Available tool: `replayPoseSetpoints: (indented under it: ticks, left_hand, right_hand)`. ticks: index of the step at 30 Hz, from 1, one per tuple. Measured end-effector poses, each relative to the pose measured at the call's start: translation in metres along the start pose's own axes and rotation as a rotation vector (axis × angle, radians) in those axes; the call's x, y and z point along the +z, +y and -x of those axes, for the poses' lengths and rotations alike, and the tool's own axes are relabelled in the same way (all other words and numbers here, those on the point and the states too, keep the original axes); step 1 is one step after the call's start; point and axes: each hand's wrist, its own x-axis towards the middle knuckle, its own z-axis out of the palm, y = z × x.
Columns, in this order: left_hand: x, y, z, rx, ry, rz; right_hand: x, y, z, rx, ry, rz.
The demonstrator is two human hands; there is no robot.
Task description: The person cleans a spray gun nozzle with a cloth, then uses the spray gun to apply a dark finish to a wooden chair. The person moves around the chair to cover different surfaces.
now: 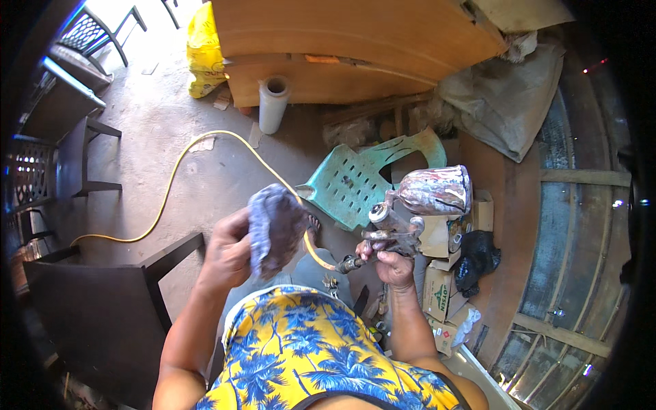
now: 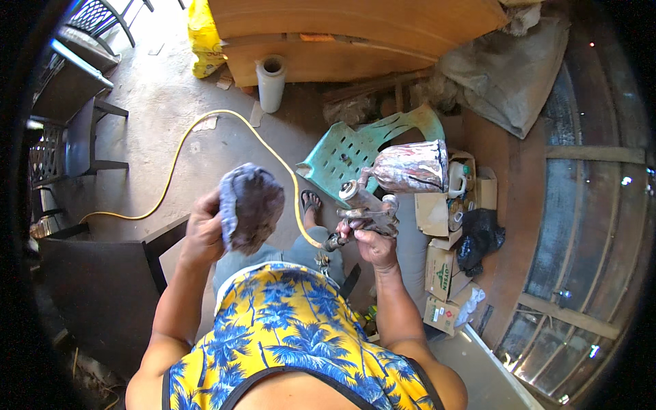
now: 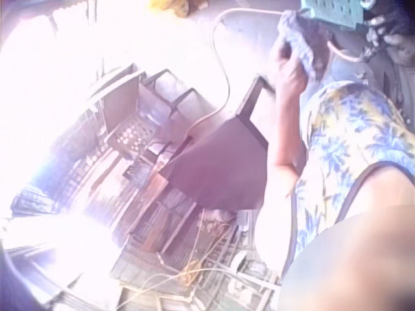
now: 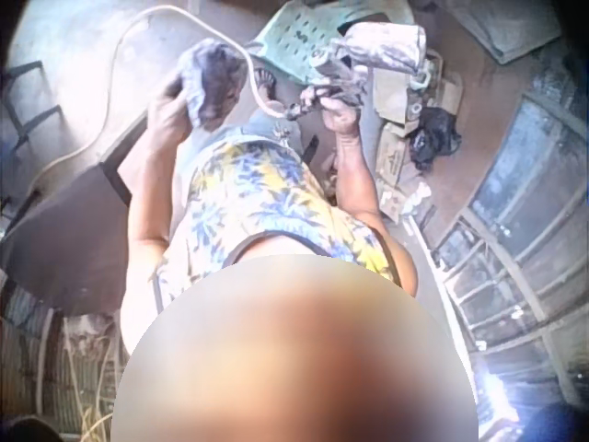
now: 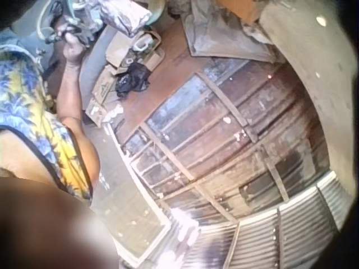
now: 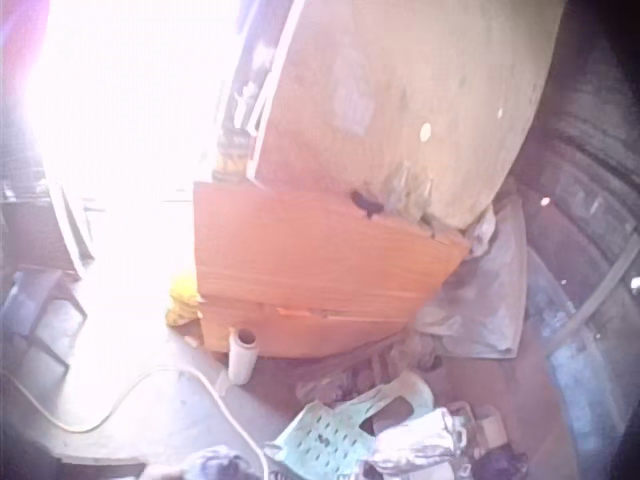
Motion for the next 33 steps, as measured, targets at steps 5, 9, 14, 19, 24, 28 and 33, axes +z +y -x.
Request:
replayPoseSetpoints:
  ticks: [5,9,14,19,24,28,33]
  left_hand:
    - [0.033,0.014,0.027,0.144,-0.148,-0.411]
    - [0.051,0.023,0.046,0.431,-0.125,-0.393]
    - [0.062,0.041,0.060,0.370,-0.090,0.093]
    - [0.061,0.058,0.073,0.351,0.011,0.124]
    - [0.060,0.060,0.074,0.278,0.078,0.232]
    - [0.060,0.058,0.073,0.161,0.088,0.285]
    - [0.049,0.061,0.078,0.344,0.064,0.283]
  right_hand:
    - [0.071,-0.015,0.022,0.035,-0.139,0.144]
    - [0.114,-0.013,0.027,-0.057,-0.207,0.269]
    - [0.147,-0.024,0.023,-0.074,-0.168,0.546]
    - [0.156,-0.032,0.000,-0.370,-0.424,0.902]
    - [0.161,-0.038,-0.012,-0.629,-0.469,1.473]
    - [0.160,-0.043,-0.010,-0.550,-0.382,1.299]
    - [0.149,-0.040,-0.023,-0.640,-0.446,1.168]
